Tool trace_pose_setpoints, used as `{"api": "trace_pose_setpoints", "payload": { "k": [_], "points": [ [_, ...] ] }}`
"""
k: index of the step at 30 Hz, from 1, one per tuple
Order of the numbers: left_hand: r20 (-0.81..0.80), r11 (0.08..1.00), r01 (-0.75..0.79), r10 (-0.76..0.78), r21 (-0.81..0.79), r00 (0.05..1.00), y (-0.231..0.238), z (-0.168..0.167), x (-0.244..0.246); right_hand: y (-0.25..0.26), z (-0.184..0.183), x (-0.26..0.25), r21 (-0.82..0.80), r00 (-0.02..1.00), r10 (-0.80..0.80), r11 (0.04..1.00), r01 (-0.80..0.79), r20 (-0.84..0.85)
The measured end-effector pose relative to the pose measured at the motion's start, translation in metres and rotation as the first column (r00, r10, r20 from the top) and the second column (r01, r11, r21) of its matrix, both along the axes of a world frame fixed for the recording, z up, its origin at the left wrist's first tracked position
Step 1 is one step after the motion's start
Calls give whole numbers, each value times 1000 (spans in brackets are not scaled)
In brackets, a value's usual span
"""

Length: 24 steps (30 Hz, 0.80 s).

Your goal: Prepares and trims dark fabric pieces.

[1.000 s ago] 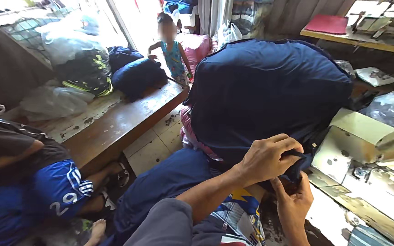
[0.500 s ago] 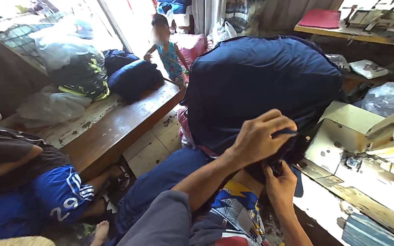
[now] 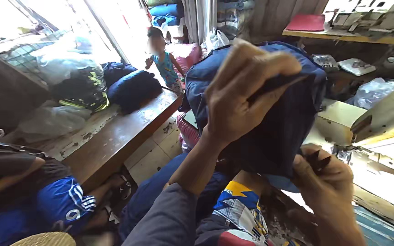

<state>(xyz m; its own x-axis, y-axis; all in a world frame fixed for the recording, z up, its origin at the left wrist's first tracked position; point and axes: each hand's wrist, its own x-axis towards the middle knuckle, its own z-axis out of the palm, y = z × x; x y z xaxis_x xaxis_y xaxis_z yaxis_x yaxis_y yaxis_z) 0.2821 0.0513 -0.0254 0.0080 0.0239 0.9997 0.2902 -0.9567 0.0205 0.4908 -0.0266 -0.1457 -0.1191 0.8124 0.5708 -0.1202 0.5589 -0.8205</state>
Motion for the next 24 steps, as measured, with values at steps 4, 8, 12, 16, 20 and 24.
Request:
{"api": "trace_pose_setpoints", "payload": {
  "k": [4, 8, 12, 16, 20, 24],
  "points": [
    [-414, 869, -92, -136, -486, 900, 19, -70, -12, -10, -88, 24, -210, 976, -138, 963, 172, 166],
    [-392, 540, -97, -464, -836, 795, 7, -160, -25, -24, -137, 37, -334, 953, -216, 900, 279, 214],
    [-239, 334, -53, -545, -941, 803, -31, -203, -19, -17, -139, 34, -242, 909, -288, 899, 365, 303],
    [-338, 337, -126, -704, -933, 624, -51, -190, -20, -12, -144, 34, -51, 813, -323, 917, 395, 485],
    [-161, 229, 84, -860, -970, 483, -51, -154, -41, -16, -146, 26, 96, 740, -407, 900, 426, 535],
    [-44, 153, 203, -888, -967, 458, -53, -144, -33, -19, -133, 10, 225, 664, -615, 783, 580, 426]
  ]
}}
